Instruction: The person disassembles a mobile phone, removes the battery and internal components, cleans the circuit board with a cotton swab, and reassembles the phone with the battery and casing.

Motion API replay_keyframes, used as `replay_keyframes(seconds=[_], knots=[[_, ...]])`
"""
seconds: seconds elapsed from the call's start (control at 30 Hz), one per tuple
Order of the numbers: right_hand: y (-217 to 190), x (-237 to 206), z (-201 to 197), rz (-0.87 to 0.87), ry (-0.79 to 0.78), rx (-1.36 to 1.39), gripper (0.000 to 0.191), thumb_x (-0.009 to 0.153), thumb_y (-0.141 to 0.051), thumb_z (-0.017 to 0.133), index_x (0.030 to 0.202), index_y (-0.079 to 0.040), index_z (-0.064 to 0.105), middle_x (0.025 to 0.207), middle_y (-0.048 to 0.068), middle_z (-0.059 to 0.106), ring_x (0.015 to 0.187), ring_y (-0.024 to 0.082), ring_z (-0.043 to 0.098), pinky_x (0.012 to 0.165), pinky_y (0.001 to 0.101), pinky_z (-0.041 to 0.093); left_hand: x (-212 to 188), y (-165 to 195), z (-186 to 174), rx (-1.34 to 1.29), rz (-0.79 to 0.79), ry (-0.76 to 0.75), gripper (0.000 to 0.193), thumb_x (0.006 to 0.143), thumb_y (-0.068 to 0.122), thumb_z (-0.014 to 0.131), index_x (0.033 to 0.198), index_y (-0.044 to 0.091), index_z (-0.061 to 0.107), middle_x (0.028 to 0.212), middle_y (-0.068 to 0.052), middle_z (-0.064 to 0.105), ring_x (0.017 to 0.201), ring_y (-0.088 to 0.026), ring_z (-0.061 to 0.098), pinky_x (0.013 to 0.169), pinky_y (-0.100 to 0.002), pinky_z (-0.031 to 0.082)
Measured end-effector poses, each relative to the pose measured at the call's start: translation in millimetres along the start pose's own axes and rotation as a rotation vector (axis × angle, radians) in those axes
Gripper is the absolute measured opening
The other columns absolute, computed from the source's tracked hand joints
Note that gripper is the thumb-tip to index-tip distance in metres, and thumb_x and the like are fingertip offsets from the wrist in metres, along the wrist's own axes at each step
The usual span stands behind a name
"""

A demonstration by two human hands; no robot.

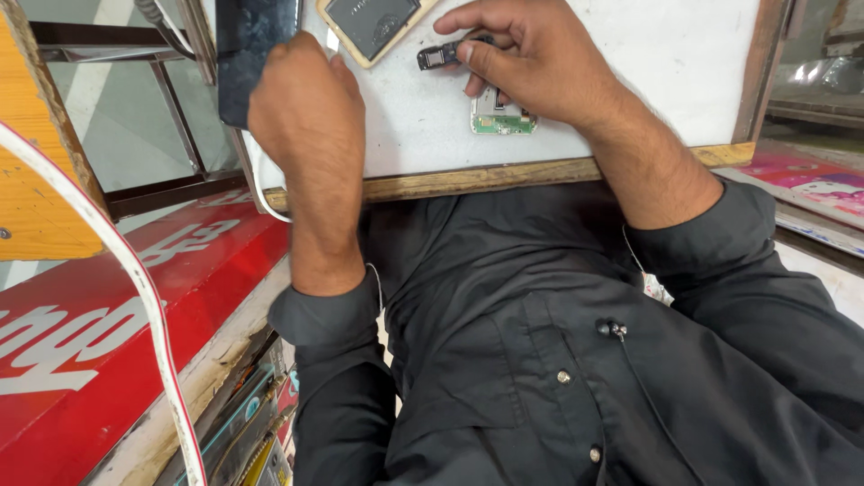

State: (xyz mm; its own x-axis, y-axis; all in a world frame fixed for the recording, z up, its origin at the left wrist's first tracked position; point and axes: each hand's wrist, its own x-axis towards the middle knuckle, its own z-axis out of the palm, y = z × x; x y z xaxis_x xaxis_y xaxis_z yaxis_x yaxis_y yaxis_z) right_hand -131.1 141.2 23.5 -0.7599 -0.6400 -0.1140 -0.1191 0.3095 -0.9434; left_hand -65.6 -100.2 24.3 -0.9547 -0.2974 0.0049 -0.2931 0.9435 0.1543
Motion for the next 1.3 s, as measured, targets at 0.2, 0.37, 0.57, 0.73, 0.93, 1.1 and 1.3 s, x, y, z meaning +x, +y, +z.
replay_keyframes(seconds=[0.2, 0.37, 0.57, 0.73, 0.93, 1.1, 1.3], knots=[[0, 1, 0, 0.024, -0.005, 0.052, 0.027, 0.109, -0.006, 0.061, 0.136, -0.001, 0.065, 0.102, 0.011, 0.077, 0.085, 0.011, 0.077, 0.057, 0.0205, 0.057, 1, 0, -20, 0.069, 0.043, -0.087, 0.022, 0.079, 0.017, 0.081, 0.092, 0.002, 0.073, 0.097, -0.018, 0.073, 0.077, -0.038, 0.074, 0.062, -0.046, 0.059], [3, 0, 1, -0.037, -0.006, 0.039, 0.026, 0.111, -0.004, 0.061, 0.136, 0.000, 0.066, 0.106, 0.012, 0.077, 0.088, 0.012, 0.077, 0.066, 0.0221, 0.059, -30, -15, -45, 0.145, 0.040, -0.144, 0.014, 0.089, 0.011, 0.077, 0.097, 0.003, 0.070, 0.086, -0.021, 0.073, 0.078, -0.041, 0.073, 0.064, -0.049, 0.058], [1, 2, 0, 0.003, -0.018, 0.031, 0.026, 0.110, -0.005, 0.061, 0.135, -0.001, 0.066, 0.102, 0.011, 0.077, 0.086, 0.011, 0.076, 0.062, 0.0217, 0.058, -40, -34, -62, -0.448, -0.009, 0.073, 0.015, 0.108, 0.012, 0.063, 0.121, 0.004, 0.062, 0.088, -0.011, 0.076, 0.082, -0.023, 0.077, 0.069, -0.036, 0.060], [-3, 3, 0, 0.072, -0.030, 0.087, 0.026, 0.109, -0.008, 0.061, 0.134, -0.002, 0.065, 0.100, 0.008, 0.077, 0.084, 0.009, 0.074, 0.055, 0.0197, 0.053, -42, 9, -19, -1.561, -0.012, -0.070, 0.011, 0.111, 0.015, 0.058, 0.118, 0.008, 0.054, 0.108, -0.008, 0.077, 0.077, -0.008, 0.062, 0.065, -0.021, 0.047], [-1, 2, 0, 0.045, -0.019, 0.039, 0.026, 0.109, -0.008, 0.061, 0.134, -0.002, 0.066, 0.097, 0.009, 0.076, 0.086, 0.010, 0.076, 0.055, 0.0204, 0.056, -45, 46, 31, -1.363, 0.246, 0.119, 0.011, 0.113, 0.002, 0.064, 0.123, 0.003, 0.059, 0.117, -0.010, 0.073, 0.104, -0.016, 0.074, 0.088, -0.026, 0.063], [2, 2, 0, -0.018, -0.014, 0.039, 0.026, 0.110, -0.006, 0.061, 0.135, -0.001, 0.066, 0.107, 0.009, 0.076, 0.087, 0.011, 0.076, 0.064, 0.0221, 0.060, -42, 49, 34, -1.258, 0.226, 0.171, 0.016, 0.109, 0.000, 0.065, 0.123, 0.003, 0.059, 0.119, -0.008, 0.074, 0.102, -0.015, 0.077, 0.088, -0.027, 0.066], [4, 2, 1, -0.028, -0.033, 0.085, 0.027, 0.111, -0.003, 0.060, 0.138, -0.001, 0.065, 0.111, 0.010, 0.076, 0.087, 0.011, 0.075, 0.070, 0.0227, 0.060, -41, 51, 41, -1.190, 0.232, 0.210, 0.016, 0.108, 0.000, 0.066, 0.122, 0.005, 0.061, 0.118, -0.008, 0.074, 0.099, -0.015, 0.078, 0.083, -0.026, 0.068]])
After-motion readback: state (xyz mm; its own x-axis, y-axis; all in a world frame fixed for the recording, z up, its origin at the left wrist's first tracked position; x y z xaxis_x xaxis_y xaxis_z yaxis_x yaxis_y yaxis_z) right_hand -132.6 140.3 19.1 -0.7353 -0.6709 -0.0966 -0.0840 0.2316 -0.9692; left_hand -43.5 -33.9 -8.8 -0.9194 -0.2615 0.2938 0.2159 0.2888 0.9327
